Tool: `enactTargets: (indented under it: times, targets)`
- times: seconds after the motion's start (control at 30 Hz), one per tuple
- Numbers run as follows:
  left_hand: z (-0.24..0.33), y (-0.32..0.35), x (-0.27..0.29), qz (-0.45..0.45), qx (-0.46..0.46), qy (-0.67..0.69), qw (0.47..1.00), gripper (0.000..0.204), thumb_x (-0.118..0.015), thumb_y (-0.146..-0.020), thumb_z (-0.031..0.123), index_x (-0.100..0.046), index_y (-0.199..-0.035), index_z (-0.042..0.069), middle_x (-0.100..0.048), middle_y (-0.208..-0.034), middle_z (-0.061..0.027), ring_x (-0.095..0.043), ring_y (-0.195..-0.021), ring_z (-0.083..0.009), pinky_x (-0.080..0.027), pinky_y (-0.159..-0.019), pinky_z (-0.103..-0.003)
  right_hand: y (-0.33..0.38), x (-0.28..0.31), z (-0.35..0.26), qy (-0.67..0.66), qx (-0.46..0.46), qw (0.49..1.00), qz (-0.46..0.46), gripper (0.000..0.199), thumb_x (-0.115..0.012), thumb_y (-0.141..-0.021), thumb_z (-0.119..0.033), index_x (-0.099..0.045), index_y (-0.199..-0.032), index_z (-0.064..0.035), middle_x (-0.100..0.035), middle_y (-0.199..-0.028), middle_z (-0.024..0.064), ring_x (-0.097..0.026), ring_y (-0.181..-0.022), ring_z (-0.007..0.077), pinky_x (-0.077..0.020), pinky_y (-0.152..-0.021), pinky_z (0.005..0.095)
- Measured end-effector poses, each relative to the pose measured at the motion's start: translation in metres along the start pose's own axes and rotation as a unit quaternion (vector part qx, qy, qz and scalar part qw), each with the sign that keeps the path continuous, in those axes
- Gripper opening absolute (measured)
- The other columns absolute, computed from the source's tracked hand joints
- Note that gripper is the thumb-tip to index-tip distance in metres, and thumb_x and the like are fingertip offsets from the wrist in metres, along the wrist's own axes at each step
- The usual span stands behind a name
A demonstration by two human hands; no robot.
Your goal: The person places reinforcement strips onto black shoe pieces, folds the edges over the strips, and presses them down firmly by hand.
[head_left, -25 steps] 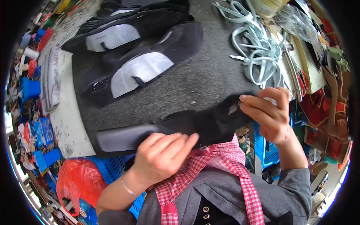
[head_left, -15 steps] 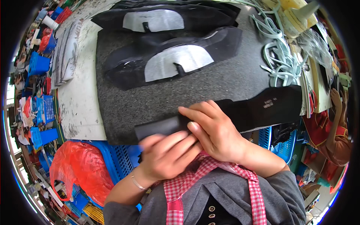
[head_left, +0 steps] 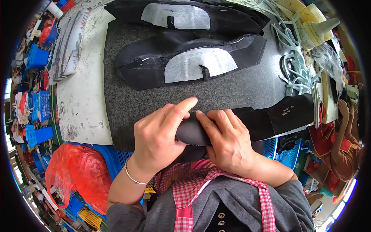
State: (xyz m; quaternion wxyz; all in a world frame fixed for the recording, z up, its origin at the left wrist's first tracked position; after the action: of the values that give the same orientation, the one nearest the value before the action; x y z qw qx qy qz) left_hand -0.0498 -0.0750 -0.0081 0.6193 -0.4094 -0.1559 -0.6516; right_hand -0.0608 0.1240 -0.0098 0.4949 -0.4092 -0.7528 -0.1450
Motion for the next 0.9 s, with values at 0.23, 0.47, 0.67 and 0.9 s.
enactTargets:
  times: [0.23, 0.47, 0.67, 0.9]
  targets:
    - [-0.001, -0.008, -0.004, 0.032, 0.093, 0.153, 0.983, 0.054, -0.09, -0.071, -0.004, -0.073, -0.122, 0.003, -0.075, -0.104, -0.0104, -0.077, -0.088, -0.0185, -0.064, -0.075, -0.03, 0.001, 0.001, 0.004, 0.005, 0.013, 1.0, 0.01, 0.06, -0.07, -0.082, -0.014, -0.07, -0.139, 0.0058, -0.064, -0.11, 0.0089, -0.065, -0.094, 0.0236, -0.0548, -0.076, 0.0359]
    - [-0.017, 0.0, -0.002, -0.035, 0.154, 0.199, 0.967, 0.03, -0.085, -0.083, 0.003, -0.069, -0.108, 0.0, -0.07, -0.094, -0.006, -0.067, -0.081, -0.0076, -0.053, -0.068, -0.023, 0.008, 0.0, 0.011, -0.036, 0.056, 0.996, 0.054, 0.065, -0.073, -0.073, -0.012, -0.075, -0.136, 0.0006, -0.067, -0.102, 0.0054, -0.067, -0.093, 0.0234, -0.058, -0.077, 0.0369]
    - [-0.022, 0.011, -0.002, -0.059, 0.248, 0.36, 0.898, 0.025, -0.086, -0.079, 0.002, -0.079, -0.104, 0.001, -0.074, -0.088, -0.0066, -0.072, -0.076, -0.0123, -0.054, -0.067, -0.027, 0.009, 0.004, 0.017, -0.119, 0.064, 0.987, 0.086, 0.065, -0.077, -0.068, -0.008, -0.076, -0.132, 0.0002, -0.068, -0.1, 0.0052, -0.067, -0.089, 0.0239, -0.0588, -0.076, 0.0376]
    - [-0.017, 0.016, -0.001, -0.064, 0.145, 0.256, 0.954, 0.03, -0.088, -0.078, 0.005, -0.081, -0.107, 0.002, -0.076, -0.092, -0.0078, -0.073, -0.077, -0.0129, -0.057, -0.067, -0.028, -0.003, 0.007, 0.005, -0.124, 0.004, 0.991, 0.047, 0.062, -0.08, -0.068, -0.006, -0.076, -0.129, -0.0024, -0.067, -0.103, 0.0066, -0.068, -0.088, 0.0257, -0.0589, -0.073, 0.0374]
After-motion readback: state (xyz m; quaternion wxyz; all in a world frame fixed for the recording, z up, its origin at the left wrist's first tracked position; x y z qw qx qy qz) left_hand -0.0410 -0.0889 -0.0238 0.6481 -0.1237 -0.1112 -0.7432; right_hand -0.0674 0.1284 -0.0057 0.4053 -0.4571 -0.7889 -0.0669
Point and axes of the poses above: each hand's wrist, its own y-axis away from the middle knuckle, its own x-axis out of the back of the hand, z = x × y, the point moved 2 cm from there along -y, towards the middle knuckle
